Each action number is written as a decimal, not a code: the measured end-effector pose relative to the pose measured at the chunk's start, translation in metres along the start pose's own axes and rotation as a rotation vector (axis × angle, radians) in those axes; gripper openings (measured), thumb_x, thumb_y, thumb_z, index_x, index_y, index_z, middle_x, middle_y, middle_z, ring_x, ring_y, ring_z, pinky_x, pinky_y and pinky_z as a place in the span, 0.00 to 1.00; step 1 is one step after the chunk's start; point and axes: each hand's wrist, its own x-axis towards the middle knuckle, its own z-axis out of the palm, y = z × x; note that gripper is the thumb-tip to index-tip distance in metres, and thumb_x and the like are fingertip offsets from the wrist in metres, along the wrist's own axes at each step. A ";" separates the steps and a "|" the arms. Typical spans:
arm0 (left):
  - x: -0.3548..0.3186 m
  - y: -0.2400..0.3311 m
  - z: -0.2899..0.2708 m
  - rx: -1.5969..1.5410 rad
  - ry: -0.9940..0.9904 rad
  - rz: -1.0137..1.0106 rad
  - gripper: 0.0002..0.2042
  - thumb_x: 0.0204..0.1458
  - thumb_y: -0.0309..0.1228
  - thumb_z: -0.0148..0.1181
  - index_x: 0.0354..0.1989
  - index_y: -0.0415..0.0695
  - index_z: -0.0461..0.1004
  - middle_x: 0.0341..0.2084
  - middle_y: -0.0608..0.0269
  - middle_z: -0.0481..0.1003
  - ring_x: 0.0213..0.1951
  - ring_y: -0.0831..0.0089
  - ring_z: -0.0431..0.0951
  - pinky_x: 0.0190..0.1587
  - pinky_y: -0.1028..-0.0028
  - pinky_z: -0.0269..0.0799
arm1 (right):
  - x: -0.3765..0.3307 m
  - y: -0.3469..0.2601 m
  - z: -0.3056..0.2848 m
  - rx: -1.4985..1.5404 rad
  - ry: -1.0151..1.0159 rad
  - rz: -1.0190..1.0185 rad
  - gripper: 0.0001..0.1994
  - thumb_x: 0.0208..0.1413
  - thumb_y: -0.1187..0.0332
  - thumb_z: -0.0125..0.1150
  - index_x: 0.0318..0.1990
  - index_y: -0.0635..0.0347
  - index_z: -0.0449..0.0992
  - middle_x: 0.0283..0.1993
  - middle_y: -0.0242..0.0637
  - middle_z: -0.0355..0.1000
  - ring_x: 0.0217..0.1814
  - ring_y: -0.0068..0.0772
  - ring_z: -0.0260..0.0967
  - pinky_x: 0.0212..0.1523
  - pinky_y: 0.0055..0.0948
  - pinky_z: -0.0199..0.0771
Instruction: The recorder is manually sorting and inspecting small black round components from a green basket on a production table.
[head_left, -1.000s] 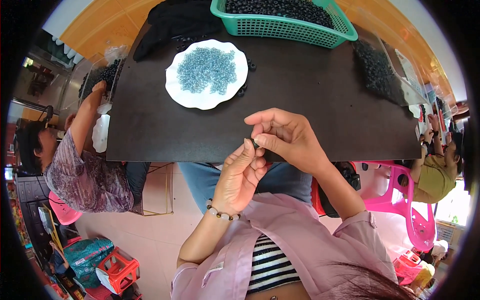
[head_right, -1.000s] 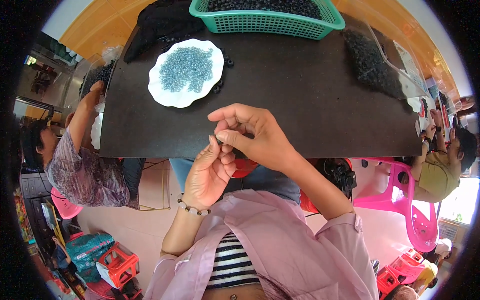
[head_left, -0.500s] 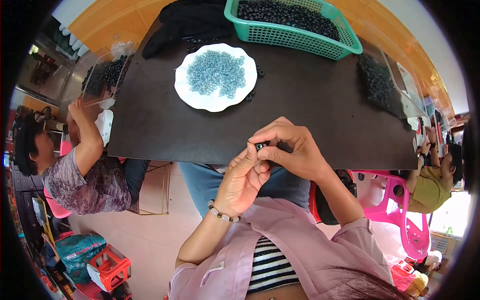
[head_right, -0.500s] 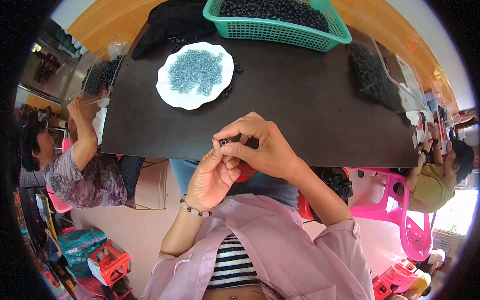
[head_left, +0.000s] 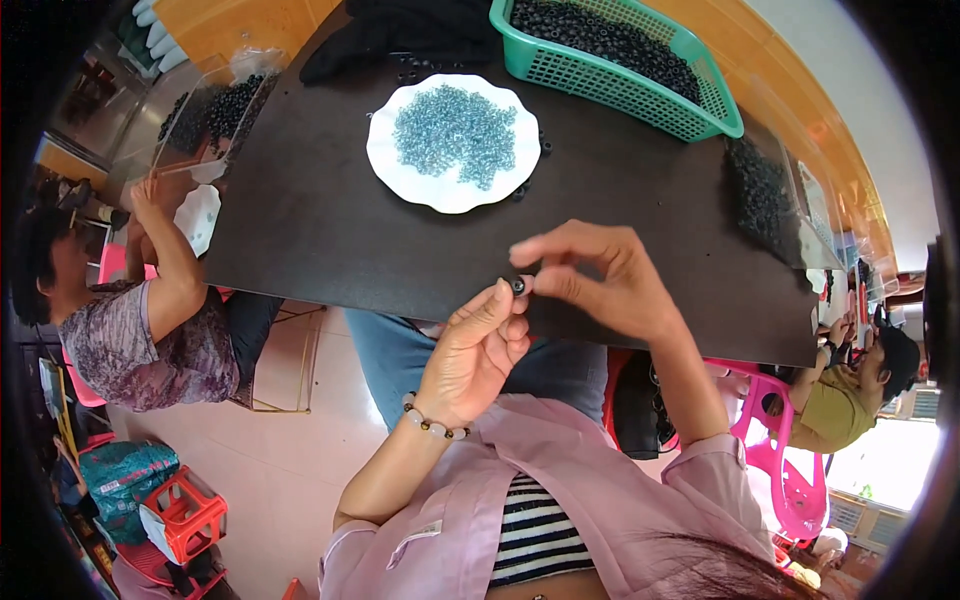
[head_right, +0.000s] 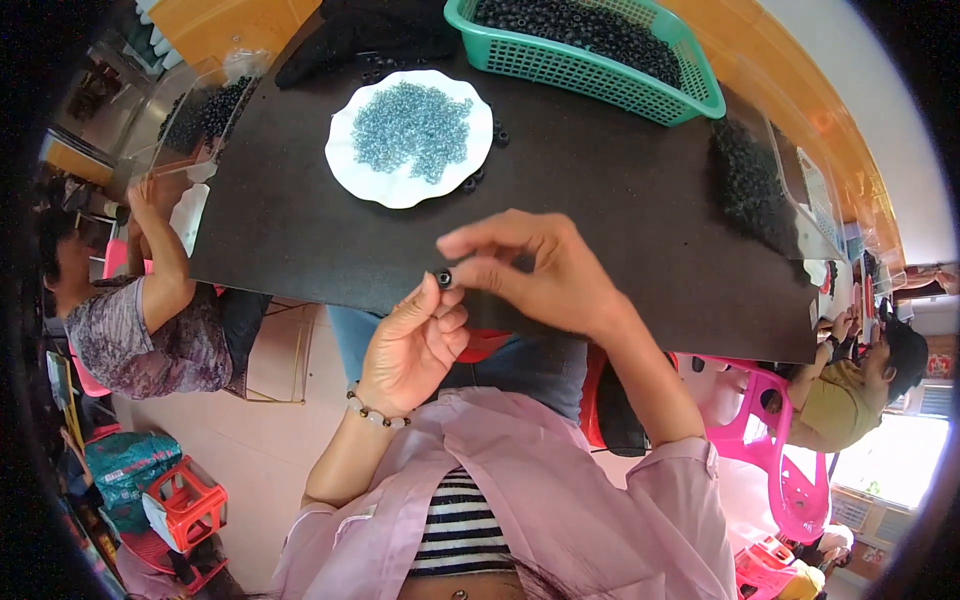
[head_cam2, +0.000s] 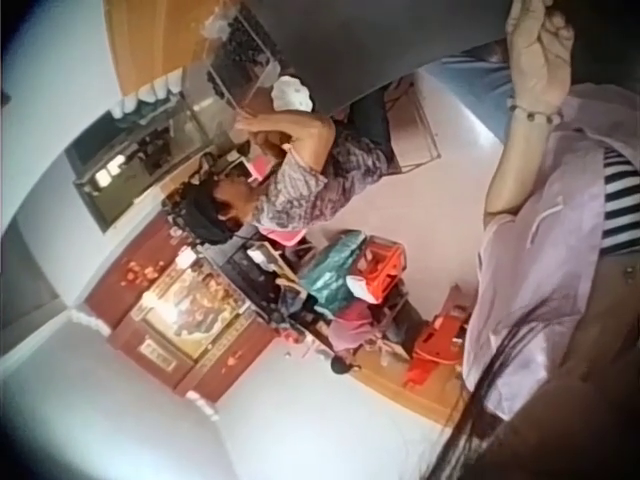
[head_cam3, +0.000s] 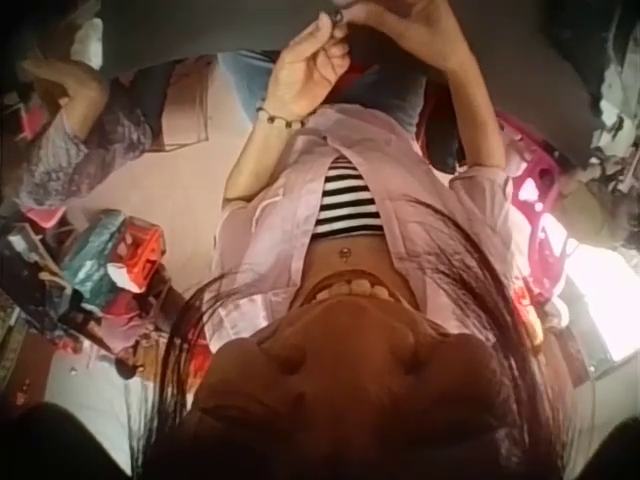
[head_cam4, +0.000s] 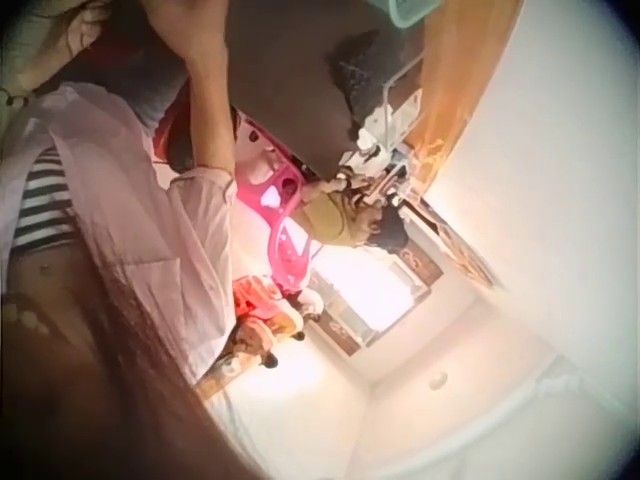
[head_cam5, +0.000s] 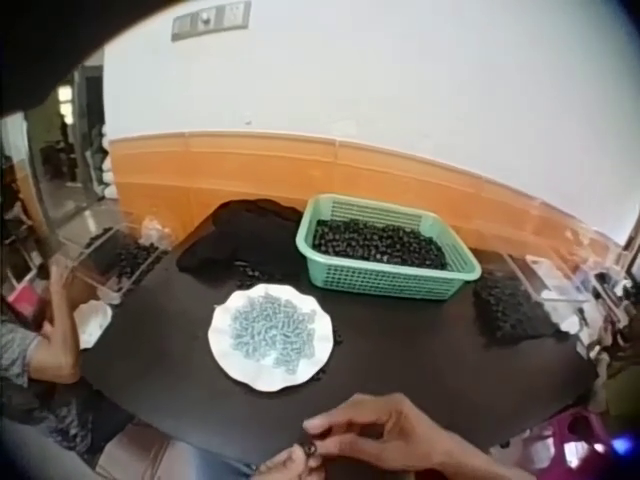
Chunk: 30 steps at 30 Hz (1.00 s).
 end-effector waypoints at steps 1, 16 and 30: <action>-0.001 0.005 -0.004 -0.026 -0.017 0.000 0.13 0.59 0.37 0.57 0.45 0.42 0.75 0.29 0.75 0.72 0.28 0.85 0.68 0.33 0.82 0.66 | 0.006 0.000 -0.005 0.067 0.021 0.092 0.13 0.52 0.74 0.66 0.46 0.63 0.79 0.41 0.34 0.77 0.43 0.21 0.71 0.45 0.22 0.70; 0.005 0.020 -0.001 0.008 -0.006 0.089 0.11 0.61 0.35 0.52 0.41 0.39 0.72 0.30 0.67 0.68 0.32 0.76 0.65 0.35 0.76 0.64 | 0.090 -0.018 -0.163 -0.728 0.408 -0.081 0.10 0.58 0.67 0.60 0.41 0.65 0.78 0.30 0.29 0.74 0.31 0.16 0.65 0.35 0.20 0.68; 0.030 0.029 -0.007 0.003 -0.110 0.153 0.10 0.60 0.35 0.52 0.36 0.41 0.73 0.30 0.67 0.63 0.33 0.73 0.61 0.36 0.72 0.59 | 0.231 0.108 -0.308 -0.916 0.156 0.418 0.12 0.43 0.80 0.56 0.37 0.66 0.80 0.32 0.42 0.78 0.37 0.32 0.76 0.40 0.29 0.76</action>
